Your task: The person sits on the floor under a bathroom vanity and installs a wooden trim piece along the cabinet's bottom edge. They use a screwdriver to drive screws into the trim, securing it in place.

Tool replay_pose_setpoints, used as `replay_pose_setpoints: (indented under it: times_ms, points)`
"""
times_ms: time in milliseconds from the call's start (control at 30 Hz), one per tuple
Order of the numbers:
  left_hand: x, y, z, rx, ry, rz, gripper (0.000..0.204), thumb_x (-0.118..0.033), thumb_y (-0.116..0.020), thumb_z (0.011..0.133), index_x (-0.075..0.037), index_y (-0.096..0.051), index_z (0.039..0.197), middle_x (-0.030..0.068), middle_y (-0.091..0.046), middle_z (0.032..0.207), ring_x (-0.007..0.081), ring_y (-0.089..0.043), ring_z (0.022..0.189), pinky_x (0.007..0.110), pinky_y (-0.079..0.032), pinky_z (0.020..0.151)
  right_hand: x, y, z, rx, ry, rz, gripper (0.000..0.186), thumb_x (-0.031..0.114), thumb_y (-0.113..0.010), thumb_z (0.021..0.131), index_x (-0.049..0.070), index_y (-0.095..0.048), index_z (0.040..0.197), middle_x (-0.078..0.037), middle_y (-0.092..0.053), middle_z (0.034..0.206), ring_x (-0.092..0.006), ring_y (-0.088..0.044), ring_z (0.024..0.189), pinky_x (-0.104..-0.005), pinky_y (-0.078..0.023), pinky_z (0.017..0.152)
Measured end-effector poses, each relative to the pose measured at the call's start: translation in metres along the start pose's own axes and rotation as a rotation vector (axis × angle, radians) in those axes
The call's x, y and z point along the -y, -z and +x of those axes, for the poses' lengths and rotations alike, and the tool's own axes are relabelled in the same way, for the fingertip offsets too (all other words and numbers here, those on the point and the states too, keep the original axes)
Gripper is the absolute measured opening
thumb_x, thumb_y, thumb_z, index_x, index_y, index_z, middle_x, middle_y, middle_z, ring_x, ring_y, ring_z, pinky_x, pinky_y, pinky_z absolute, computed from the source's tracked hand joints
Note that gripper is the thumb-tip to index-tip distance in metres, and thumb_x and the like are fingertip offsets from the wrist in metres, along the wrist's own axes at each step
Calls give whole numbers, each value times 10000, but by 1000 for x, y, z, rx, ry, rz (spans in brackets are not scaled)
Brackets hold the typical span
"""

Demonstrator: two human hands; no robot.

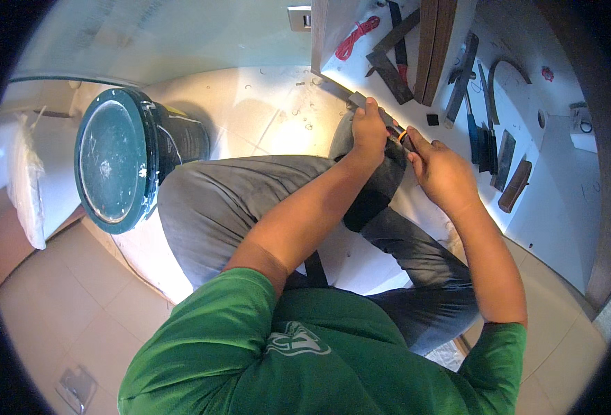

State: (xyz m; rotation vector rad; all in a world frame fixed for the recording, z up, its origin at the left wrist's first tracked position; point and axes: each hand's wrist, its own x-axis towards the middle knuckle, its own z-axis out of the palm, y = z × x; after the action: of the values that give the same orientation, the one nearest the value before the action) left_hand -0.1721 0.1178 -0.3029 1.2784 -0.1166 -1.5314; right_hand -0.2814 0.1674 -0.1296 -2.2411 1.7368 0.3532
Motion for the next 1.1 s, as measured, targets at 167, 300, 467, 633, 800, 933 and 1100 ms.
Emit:
replay_pose_setpoints:
  times_ms: [167, 300, 467, 633, 800, 933, 1100]
  points:
    - [3, 2, 6, -46, -41, 65, 467, -436, -470, 1070, 19, -569, 1029, 128, -646, 833, 224, -634, 660, 340, -513, 550, 4, 7, 3, -11, 17, -12, 448, 294, -595, 991, 203, -568, 1429, -204, -703, 982, -412, -713, 853, -511, -581, 754]
    - [3, 4, 5, 4, -63, 94, 568, -474, -464, 1071, 84, -567, 1041, 182, -623, 865, 262, -630, 703, 373, -530, 632, 5, 7, 3, -24, 15, -14, 438, 297, -589, 995, 207, -576, 1423, -196, -705, 969, -405, -714, 843, -507, -581, 752]
    - [6, 11, 14, 34, -123, 109, 461, -433, -494, 1063, 13, -593, 1003, 117, -634, 855, 200, -630, 662, 337, -531, 576, 11, 6, 3, -25, 2, -35, 430, 306, -584, 1000, 208, -584, 1419, -196, -706, 964, -397, -715, 829, -500, -583, 743]
    - [-4, 10, 4, 44, -126, 130, 473, -426, -499, 1064, 32, -591, 982, 125, -628, 840, 208, -633, 650, 345, -551, 608, 8, -8, 0, -67, -8, -7, 438, 309, -582, 1002, 205, -581, 1428, -195, -708, 952, -388, -716, 810, -495, -583, 725]
    - [-8, 11, 5, 66, -137, 134, 462, -412, -517, 1063, 41, -568, 986, 127, -605, 802, 203, -605, 571, 339, -533, 521, 13, -10, 1, -69, -25, -14, 445, 308, -579, 1005, 202, -575, 1438, -195, -709, 939, -381, -717, 801, -494, -583, 719]
    - [-8, 14, 12, 81, -88, 91, 466, -415, -513, 1066, 40, -559, 974, 123, -597, 773, 210, -588, 533, 346, -528, 508, 17, -13, 1, -84, -27, -32, 447, 308, -582, 1005, 203, -575, 1439, -195, -712, 936, -374, -720, 800, -489, -585, 718]
    - [-21, 8, 5, 94, -51, 223, 483, -434, -509, 1066, 32, -564, 952, 112, -604, 747, 206, -594, 542, 341, -522, 513, 17, -18, 0, -82, -80, -27, 482, 306, -613, 989, 208, -560, 1458, -202, -719, 964, -375, -723, 830, -493, -585, 733]
